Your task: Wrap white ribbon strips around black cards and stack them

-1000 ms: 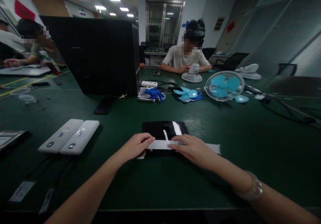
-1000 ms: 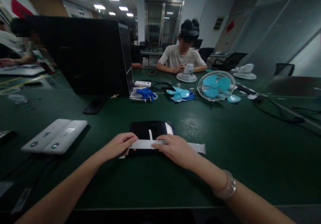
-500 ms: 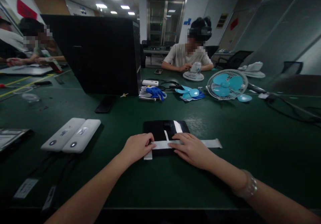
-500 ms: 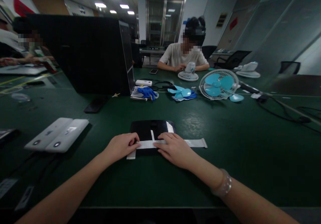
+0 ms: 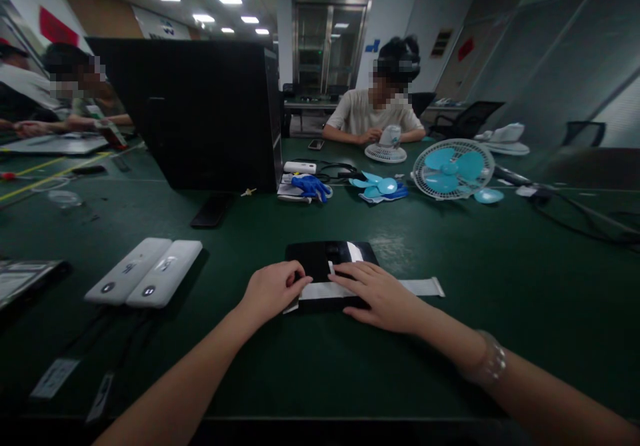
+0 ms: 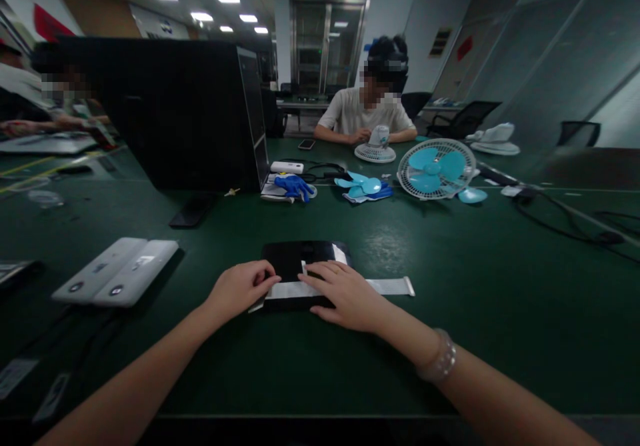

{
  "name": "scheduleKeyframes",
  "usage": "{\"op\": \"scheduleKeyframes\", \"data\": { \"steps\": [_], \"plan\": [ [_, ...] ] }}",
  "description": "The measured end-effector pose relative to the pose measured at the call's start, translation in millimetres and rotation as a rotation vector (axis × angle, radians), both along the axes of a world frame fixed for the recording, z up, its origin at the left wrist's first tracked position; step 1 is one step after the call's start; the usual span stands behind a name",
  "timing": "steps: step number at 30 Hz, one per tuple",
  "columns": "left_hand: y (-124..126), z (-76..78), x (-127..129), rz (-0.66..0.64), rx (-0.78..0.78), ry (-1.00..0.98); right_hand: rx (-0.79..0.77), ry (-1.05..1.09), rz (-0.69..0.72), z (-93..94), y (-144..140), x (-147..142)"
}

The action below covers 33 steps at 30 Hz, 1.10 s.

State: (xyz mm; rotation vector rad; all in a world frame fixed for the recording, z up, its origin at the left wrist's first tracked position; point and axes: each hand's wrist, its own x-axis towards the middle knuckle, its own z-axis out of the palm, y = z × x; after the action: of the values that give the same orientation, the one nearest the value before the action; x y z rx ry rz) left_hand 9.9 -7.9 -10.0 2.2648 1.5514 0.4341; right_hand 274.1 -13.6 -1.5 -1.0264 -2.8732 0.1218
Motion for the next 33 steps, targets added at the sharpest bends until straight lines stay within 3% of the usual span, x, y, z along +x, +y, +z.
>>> {"op": "scheduleKeyframes", "data": {
  "steps": [6, 10, 18, 25, 33],
  "plan": [
    [7.5, -4.2, -11.1, 0.209, 0.023, -0.213, -0.078, -0.016, -0.058, -3.2, 20.8, -2.0],
    [11.2, -9.2, -15.1, 0.236, 0.019, -0.299, -0.069, -0.021, -0.065, -4.4, 22.0, 0.3],
    [8.3, -8.9, -14.0, 0.222, -0.008, -0.286, -0.047, -0.063, -0.101, -1.4, 21.7, 22.5],
    [8.8, -10.8, -15.9, 0.195, -0.004, -0.280, 0.003, -0.110, -0.356, -13.5, 45.2, 82.0],
    [9.9, -13.8, -19.0, 0.190, -0.038, -0.305, 0.048, -0.135, -0.747, -25.8, 73.1, 182.9]
  ]
}}
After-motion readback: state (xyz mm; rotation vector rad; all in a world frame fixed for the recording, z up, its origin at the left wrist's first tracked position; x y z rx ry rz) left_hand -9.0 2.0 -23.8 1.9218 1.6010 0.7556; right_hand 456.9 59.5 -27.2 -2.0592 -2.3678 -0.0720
